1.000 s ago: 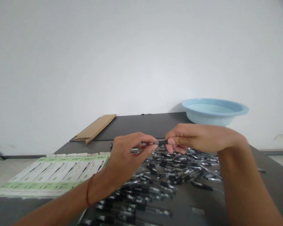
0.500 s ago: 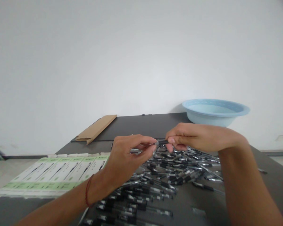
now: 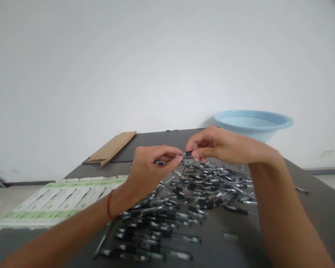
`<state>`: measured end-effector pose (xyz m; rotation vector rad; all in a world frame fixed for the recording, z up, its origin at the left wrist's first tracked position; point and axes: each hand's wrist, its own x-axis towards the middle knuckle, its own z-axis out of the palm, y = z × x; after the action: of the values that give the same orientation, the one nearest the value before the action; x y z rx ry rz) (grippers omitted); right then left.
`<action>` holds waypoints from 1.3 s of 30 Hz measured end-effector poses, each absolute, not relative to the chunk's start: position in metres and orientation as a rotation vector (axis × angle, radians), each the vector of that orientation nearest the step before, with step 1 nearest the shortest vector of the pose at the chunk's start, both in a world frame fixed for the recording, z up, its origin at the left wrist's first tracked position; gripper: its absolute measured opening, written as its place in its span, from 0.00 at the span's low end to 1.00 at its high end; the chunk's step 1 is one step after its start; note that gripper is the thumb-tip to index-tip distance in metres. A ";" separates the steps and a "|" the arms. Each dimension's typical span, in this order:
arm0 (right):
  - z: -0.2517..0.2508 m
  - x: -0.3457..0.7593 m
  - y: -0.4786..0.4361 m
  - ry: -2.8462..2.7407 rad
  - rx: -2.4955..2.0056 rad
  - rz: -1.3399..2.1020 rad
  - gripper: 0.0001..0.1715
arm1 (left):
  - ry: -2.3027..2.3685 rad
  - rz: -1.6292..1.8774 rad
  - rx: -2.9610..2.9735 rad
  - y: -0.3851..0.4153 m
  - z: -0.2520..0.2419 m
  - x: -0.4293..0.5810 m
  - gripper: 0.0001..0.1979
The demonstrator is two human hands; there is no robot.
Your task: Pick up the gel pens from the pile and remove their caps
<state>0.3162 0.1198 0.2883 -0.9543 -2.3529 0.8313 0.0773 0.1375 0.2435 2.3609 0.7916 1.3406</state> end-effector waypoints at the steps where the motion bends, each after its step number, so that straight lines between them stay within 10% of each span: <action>1: 0.288 0.319 0.122 -2.353 -0.973 0.804 0.09 | 0.783 1.311 2.335 0.143 0.243 0.080 0.06; 5: 0.284 0.337 0.130 -2.293 -1.053 0.753 0.12 | 0.808 1.023 2.263 0.181 0.222 0.085 0.29; 11: 0.282 0.361 0.137 -2.086 -1.049 0.726 0.18 | 0.754 0.519 2.714 0.234 0.155 0.089 0.13; 25: 0.284 0.365 0.134 -1.935 -1.097 0.835 0.16 | 0.078 0.137 3.001 0.259 0.119 0.134 0.11; 39: 0.284 0.372 0.137 -1.975 -1.141 0.789 0.11 | 0.662 0.873 2.720 0.192 0.179 0.087 0.04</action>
<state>0.3722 0.1366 0.2836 -1.1409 -1.9747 0.7887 0.0867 0.1915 0.1793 2.7203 0.6618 0.8733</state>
